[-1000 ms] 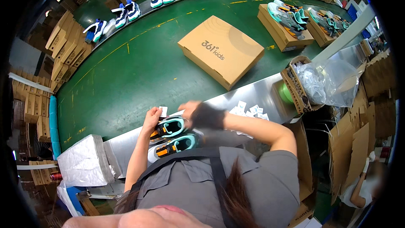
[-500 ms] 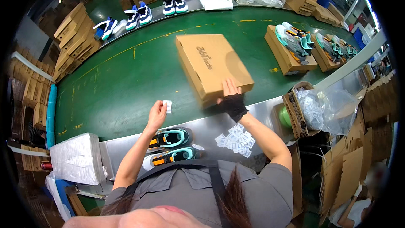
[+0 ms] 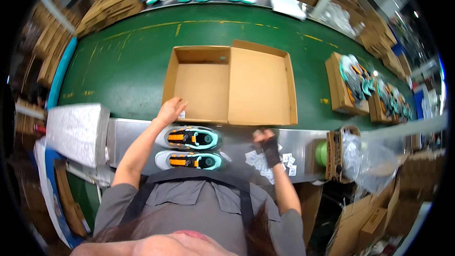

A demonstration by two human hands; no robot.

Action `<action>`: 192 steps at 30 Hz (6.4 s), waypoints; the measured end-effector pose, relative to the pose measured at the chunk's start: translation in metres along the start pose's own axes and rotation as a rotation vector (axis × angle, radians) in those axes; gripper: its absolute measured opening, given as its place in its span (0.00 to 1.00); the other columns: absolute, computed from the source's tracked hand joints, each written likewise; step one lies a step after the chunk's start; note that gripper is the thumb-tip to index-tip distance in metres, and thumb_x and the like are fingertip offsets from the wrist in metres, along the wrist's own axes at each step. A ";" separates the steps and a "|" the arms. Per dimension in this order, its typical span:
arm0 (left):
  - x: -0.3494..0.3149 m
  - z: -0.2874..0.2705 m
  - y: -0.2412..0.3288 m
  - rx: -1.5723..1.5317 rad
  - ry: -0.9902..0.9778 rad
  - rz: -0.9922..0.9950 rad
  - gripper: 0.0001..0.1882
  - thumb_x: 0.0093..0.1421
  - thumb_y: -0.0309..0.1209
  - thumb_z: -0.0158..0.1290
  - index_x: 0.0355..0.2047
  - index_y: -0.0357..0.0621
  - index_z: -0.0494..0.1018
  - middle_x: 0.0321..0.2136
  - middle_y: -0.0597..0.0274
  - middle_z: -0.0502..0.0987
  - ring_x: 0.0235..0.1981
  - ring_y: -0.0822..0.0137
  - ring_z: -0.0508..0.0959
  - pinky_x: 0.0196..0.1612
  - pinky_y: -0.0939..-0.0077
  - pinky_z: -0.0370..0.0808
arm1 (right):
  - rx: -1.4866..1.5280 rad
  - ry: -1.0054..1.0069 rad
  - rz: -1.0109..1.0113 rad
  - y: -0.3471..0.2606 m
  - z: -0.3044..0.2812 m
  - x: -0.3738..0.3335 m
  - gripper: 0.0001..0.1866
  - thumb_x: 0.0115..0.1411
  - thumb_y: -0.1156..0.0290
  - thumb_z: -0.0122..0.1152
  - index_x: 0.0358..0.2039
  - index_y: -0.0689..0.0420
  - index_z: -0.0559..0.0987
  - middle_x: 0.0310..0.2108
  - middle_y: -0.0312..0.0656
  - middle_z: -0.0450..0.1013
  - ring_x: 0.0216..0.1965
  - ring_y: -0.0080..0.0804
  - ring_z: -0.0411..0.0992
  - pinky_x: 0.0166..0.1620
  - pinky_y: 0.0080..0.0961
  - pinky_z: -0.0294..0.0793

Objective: The person repeatedly places pairs of shoes into cardboard boxes, lines them with tissue paper, and closes the boxes. The person handles shoes, tissue paper, and boxes at a workstation in a warehouse setting.

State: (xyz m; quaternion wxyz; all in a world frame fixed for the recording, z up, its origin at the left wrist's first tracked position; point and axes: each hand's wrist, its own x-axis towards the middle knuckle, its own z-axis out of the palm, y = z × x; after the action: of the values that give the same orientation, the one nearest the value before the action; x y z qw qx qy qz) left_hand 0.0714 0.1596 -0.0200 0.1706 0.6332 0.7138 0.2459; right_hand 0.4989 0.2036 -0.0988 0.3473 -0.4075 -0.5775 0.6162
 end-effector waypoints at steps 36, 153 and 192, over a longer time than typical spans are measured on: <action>-0.257 -0.219 -0.403 0.157 0.717 -1.174 0.17 0.56 0.37 0.45 0.30 0.31 0.70 0.31 0.40 0.73 0.34 0.45 0.73 0.34 0.56 0.70 | -1.125 0.252 -0.485 0.009 0.161 -0.060 0.12 0.49 0.71 0.49 0.35 0.57 0.72 0.28 0.47 0.66 0.32 0.48 0.64 0.34 0.40 0.61; 0.032 -0.063 -0.119 0.392 -0.188 0.262 0.26 0.43 0.46 0.57 0.40 0.46 0.72 0.48 0.51 0.65 0.54 0.51 0.59 0.55 0.42 0.46 | -0.740 0.356 -0.135 -0.163 0.255 0.018 0.16 0.49 0.63 0.59 0.33 0.61 0.71 0.28 0.49 0.68 0.29 0.44 0.68 0.33 0.33 0.68; 0.058 -0.051 -0.121 -1.476 -0.612 -0.606 0.32 0.59 0.45 0.44 0.56 0.36 0.49 0.49 0.46 0.62 0.45 0.50 0.70 0.42 0.55 0.72 | 0.657 0.265 0.555 -0.069 0.278 0.091 0.26 0.52 0.60 0.59 0.49 0.51 0.64 0.46 0.37 0.66 0.47 0.33 0.64 0.39 0.39 0.68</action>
State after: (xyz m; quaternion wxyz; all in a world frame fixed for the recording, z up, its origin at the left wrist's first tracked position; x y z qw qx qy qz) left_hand -0.0640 0.2005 -0.0433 0.7830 0.1800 0.4317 0.4100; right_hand 0.2056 0.1725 -0.0393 0.3510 -0.4905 -0.1705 0.7792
